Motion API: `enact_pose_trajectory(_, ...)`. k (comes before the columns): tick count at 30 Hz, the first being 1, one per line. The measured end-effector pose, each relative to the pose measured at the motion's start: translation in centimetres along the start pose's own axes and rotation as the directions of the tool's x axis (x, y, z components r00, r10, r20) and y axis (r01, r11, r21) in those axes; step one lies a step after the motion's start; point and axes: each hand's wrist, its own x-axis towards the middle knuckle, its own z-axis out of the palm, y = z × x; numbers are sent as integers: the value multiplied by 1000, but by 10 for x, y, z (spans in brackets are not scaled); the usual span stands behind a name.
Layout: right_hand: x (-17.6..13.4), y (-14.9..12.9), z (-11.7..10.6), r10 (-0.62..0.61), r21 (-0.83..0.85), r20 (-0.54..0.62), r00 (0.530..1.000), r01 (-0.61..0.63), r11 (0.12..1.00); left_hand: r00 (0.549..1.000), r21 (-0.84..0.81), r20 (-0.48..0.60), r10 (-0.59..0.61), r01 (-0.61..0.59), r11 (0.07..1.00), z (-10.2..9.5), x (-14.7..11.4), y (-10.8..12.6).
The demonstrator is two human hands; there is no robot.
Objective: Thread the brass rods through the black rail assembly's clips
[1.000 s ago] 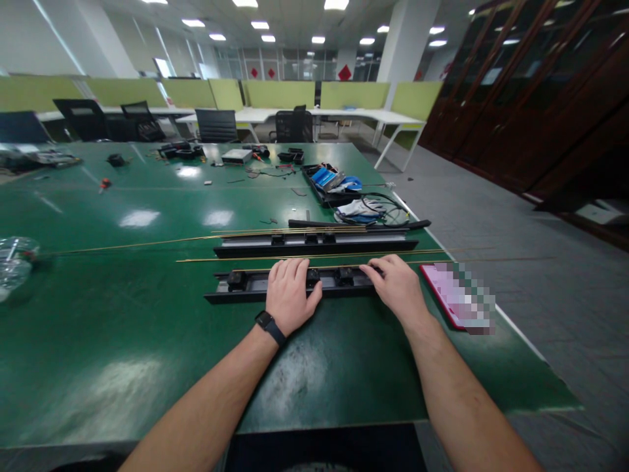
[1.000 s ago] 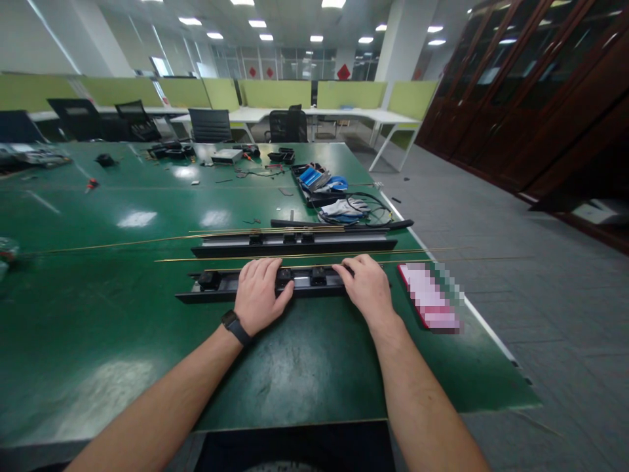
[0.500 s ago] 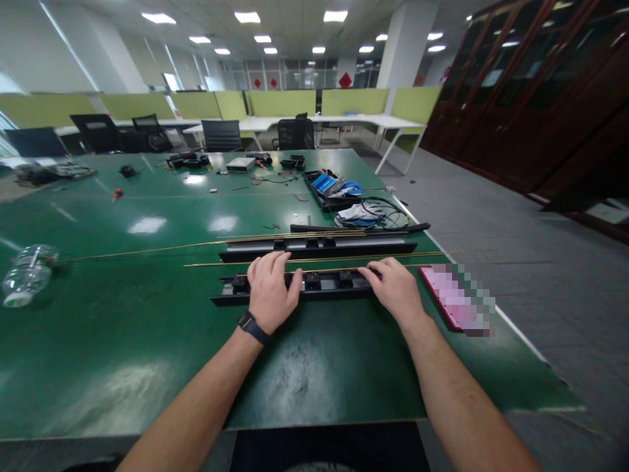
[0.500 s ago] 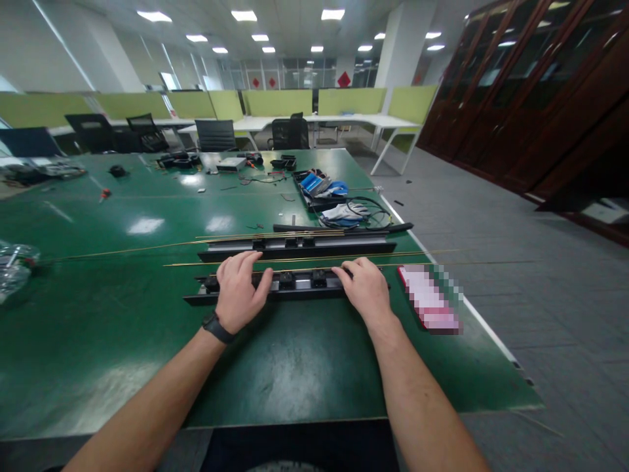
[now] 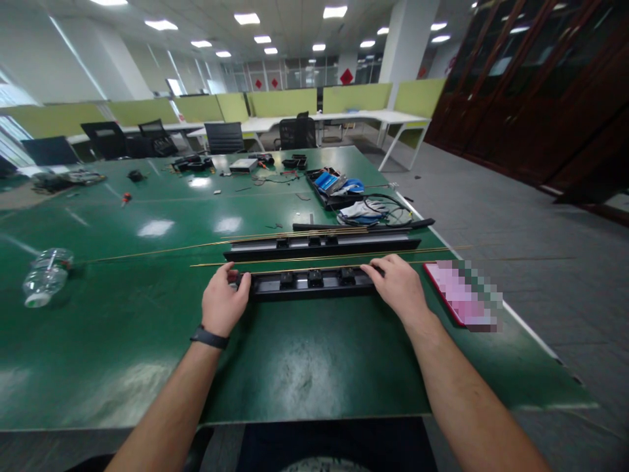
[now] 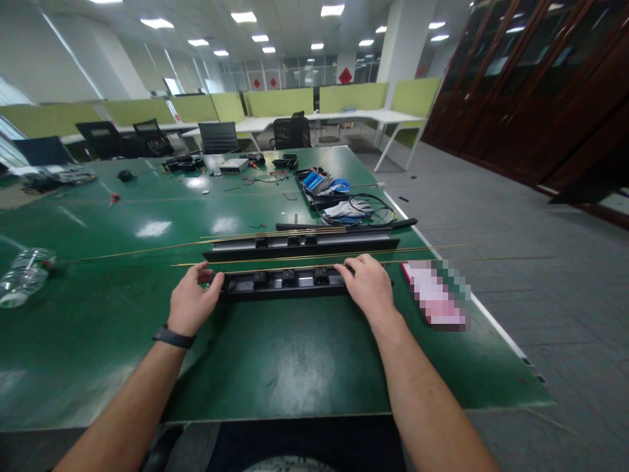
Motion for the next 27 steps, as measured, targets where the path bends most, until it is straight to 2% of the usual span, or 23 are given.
enact_pose_trajectory(7, 0, 0, 1, -14, 3, -10, 1000, 14, 1000, 999, 15, 34, -35, 35, 999, 1, 1, 3)
enact_pose_trajectory(27, 0, 0, 1, -45, -8, -22, 999, 45, 999, 999, 47, -10, -36, 36, 998, 2, 0, 8)
